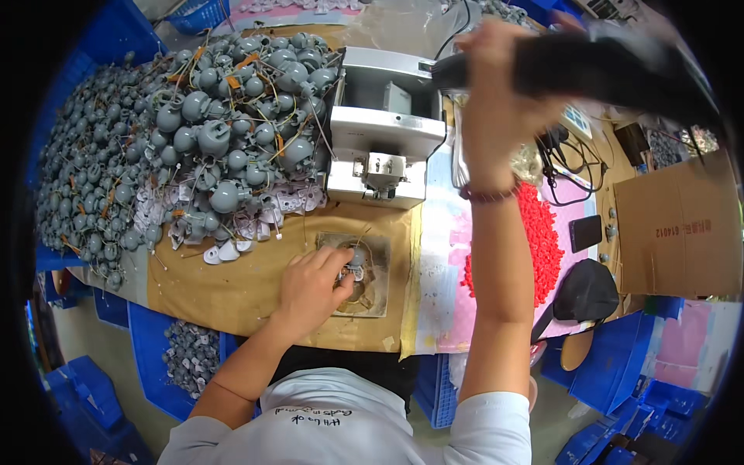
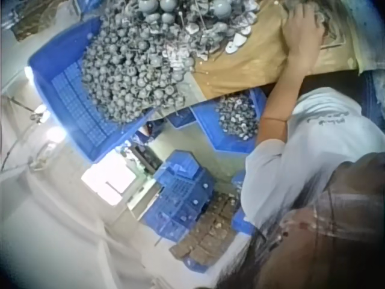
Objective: Assemble small plastic components using a pneumatic assembly tool at a factory workbench.
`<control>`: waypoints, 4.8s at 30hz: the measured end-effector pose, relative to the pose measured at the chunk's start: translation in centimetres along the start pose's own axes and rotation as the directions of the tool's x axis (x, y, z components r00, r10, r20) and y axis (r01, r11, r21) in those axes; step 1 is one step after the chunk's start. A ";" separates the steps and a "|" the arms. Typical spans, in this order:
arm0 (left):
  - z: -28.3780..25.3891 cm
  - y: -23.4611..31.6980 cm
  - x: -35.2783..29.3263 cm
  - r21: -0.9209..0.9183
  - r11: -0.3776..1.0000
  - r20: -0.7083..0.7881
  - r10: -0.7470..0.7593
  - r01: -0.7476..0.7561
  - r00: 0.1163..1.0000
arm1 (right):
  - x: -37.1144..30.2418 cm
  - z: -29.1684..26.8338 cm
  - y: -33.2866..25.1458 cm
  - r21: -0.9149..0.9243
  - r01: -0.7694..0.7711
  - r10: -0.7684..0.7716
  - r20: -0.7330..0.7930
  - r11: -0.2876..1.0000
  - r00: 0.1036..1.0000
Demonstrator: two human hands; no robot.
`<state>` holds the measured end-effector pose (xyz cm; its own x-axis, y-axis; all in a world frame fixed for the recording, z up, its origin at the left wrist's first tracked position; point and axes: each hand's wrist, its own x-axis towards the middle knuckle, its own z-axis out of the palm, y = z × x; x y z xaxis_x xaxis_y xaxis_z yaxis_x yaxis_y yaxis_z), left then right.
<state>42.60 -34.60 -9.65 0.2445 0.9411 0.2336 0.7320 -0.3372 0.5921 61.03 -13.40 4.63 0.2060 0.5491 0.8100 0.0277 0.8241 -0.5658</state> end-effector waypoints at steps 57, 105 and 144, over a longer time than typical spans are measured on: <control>0.1 -0.5 -0.7 -0.019 1.000 -0.037 -0.001 0.000 0.999 | -18.7 -1.1 -8.3 0.069 -0.465 0.358 0.542 0.883 0.760; 0.5 0.0 -1.7 0.031 0.993 -0.119 0.113 -0.110 0.986 | -24.0 -5.9 -5.3 -0.088 -0.791 0.779 0.270 0.606 0.566; -9.0 -11.4 -13.5 0.004 0.930 -0.364 -0.340 0.366 0.867 | -16.0 -23.3 1.3 -0.907 0.209 0.751 0.419 0.364 0.510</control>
<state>25.27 -43.70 -12.64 -0.2679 0.9213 0.2817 0.7733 0.0313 0.6332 80.55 -24.34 -12.65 -0.2842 0.9573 0.0529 0.9408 0.2891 -0.1768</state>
